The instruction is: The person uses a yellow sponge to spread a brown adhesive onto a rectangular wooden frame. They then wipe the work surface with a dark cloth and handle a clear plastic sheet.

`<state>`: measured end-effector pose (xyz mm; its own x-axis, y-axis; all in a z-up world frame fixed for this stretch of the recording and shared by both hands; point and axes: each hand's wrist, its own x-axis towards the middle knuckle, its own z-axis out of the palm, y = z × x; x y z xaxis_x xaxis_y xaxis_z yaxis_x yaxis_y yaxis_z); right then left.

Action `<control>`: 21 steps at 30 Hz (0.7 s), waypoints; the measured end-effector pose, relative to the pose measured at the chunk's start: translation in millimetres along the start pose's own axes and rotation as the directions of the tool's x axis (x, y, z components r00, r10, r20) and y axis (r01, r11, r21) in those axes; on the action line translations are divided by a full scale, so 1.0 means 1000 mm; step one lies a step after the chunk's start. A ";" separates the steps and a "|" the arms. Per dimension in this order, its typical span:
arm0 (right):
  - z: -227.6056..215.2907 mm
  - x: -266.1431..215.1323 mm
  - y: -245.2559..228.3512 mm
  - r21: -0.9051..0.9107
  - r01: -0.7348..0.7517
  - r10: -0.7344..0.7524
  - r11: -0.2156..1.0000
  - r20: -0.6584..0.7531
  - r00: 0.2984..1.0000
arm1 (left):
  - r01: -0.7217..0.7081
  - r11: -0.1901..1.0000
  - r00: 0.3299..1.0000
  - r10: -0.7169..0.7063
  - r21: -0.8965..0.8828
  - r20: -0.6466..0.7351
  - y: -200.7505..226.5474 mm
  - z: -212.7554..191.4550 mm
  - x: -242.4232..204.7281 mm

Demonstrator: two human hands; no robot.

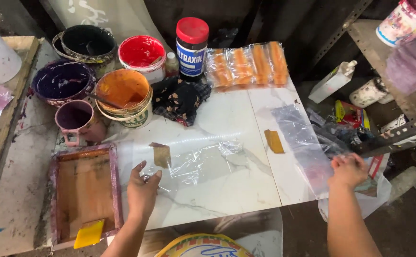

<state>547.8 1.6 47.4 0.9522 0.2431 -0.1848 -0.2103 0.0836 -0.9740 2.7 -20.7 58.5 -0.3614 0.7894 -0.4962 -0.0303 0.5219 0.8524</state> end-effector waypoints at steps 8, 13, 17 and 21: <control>-0.040 0.019 0.024 0.222 0.006 -0.016 0.975 0.041 0.999 | -0.013 0.998 1.000 0.013 0.064 -0.006 0.006 0.003 -0.004; -0.064 0.013 0.033 0.192 0.041 -0.046 0.981 0.020 0.999 | -0.009 0.994 1.000 0.010 0.107 -0.010 0.006 0.003 -0.005; -0.060 -0.059 -0.001 -0.130 0.014 -0.014 0.991 -0.002 1.000 | 0.007 0.994 1.000 -0.006 0.110 -0.002 0.010 0.004 -0.006; -0.083 -0.032 0.047 -0.210 0.160 -0.125 0.964 0.172 0.977 | 0.016 0.996 1.000 -0.015 0.084 -0.010 0.003 0.003 -0.001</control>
<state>525.7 -83.0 -3.4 0.9188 0.3931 -0.0362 -0.0035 -0.0837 -0.9965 6.4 -18.9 61.5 -0.3698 0.7783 -0.5075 0.0423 0.5597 0.8276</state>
